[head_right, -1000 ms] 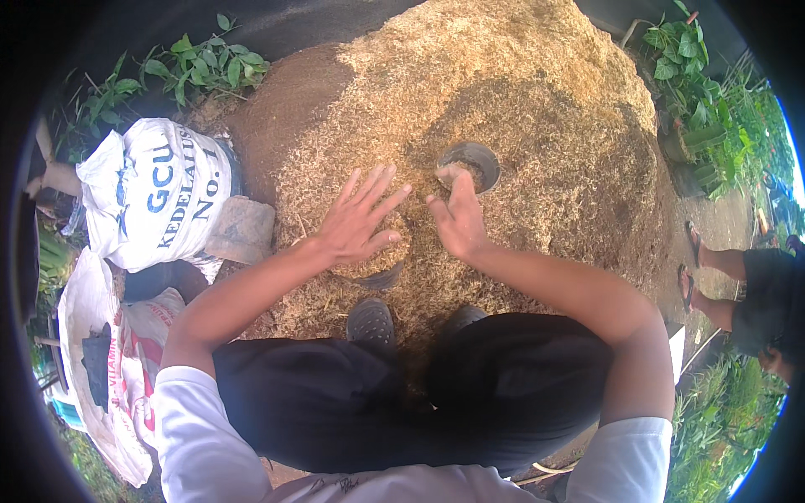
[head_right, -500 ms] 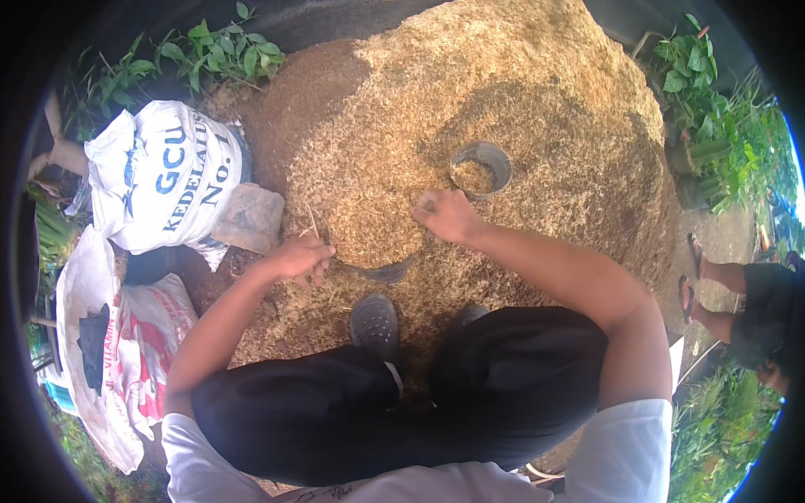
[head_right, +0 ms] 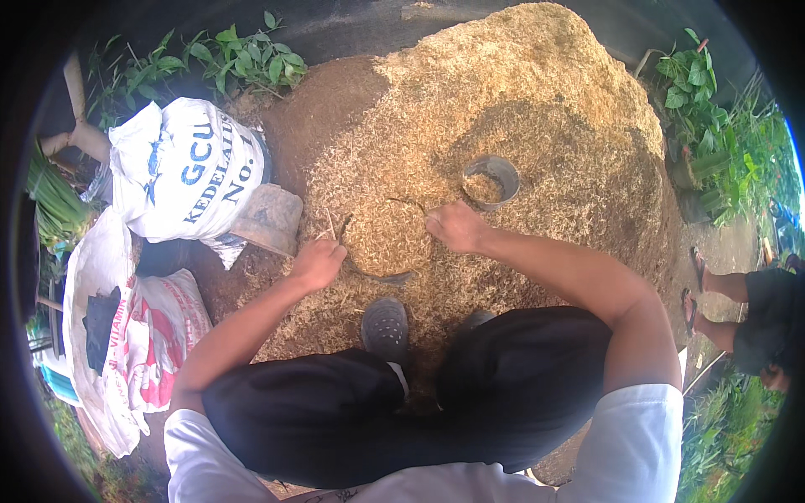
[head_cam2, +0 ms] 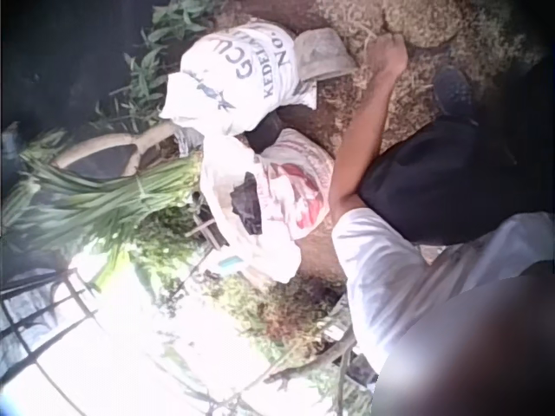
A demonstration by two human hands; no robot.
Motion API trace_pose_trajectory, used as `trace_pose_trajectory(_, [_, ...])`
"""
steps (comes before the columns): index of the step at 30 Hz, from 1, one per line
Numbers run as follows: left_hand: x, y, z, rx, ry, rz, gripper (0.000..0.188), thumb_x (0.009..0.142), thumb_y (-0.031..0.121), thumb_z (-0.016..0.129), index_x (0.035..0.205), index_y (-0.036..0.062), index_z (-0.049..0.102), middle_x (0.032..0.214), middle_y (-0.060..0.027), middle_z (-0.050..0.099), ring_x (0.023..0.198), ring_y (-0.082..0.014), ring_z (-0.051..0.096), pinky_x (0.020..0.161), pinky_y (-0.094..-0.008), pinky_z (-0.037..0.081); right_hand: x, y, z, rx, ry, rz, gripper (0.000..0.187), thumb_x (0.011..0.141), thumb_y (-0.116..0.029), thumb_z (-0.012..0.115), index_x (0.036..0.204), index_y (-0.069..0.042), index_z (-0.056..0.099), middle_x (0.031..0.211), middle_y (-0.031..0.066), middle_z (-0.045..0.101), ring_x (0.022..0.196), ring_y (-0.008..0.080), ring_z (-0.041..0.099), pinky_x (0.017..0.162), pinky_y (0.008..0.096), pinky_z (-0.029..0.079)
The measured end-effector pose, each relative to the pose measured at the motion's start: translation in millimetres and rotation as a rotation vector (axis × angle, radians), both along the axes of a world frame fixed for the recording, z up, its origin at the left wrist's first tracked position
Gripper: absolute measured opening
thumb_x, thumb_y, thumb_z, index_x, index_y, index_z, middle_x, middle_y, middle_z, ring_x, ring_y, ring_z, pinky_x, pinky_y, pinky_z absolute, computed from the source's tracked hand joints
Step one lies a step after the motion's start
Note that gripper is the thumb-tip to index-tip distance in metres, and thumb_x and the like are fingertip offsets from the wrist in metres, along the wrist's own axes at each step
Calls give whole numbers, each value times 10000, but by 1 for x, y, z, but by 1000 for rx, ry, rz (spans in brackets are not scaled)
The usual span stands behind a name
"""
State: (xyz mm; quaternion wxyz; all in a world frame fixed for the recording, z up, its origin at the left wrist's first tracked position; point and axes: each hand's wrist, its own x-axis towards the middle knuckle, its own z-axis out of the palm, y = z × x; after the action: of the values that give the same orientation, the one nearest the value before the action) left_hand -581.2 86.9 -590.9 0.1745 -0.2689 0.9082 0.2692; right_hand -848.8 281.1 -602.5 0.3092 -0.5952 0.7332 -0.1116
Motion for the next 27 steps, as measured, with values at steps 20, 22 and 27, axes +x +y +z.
trace_pose_trajectory(20, [-1, 14, -1, -127, -9, -122, 468, 1023, 326, 440, 911, -19, 735, 860, -257, 736, 890, -437, 735, 901, -564, 572, -10, 0, 0, 227, 146, 67, 434, 1121, -248, 419, 869, 25, 643, 754, 215, 641, 750, 368, 722, 830, 563, 631])
trace_pose_trajectory(22, [-4, 13, 0, -156, -25, -91, 468, 1016, 351, 466, 946, -17, 746, 915, -258, 751, 930, -443, 738, 926, -569, 568, -6, 1, -6, 189, 135, 33, 403, 1130, -278, 429, 928, 2, 637, 817, 229, 672, 824, 399, 729, 869, 561, 609])
trace_pose_trajectory(27, [-7, 20, -9, -109, -107, 3, 586, 1062, 479, 439, 1136, -13, 748, 1084, -262, 768, 1059, -430, 744, 1002, -545, 578, 8, 7, -11, 394, 168, 89, 429, 1149, -297, 380, 1017, 2, 657, 876, 235, 700, 907, 443, 739, 1005, 552, 557])
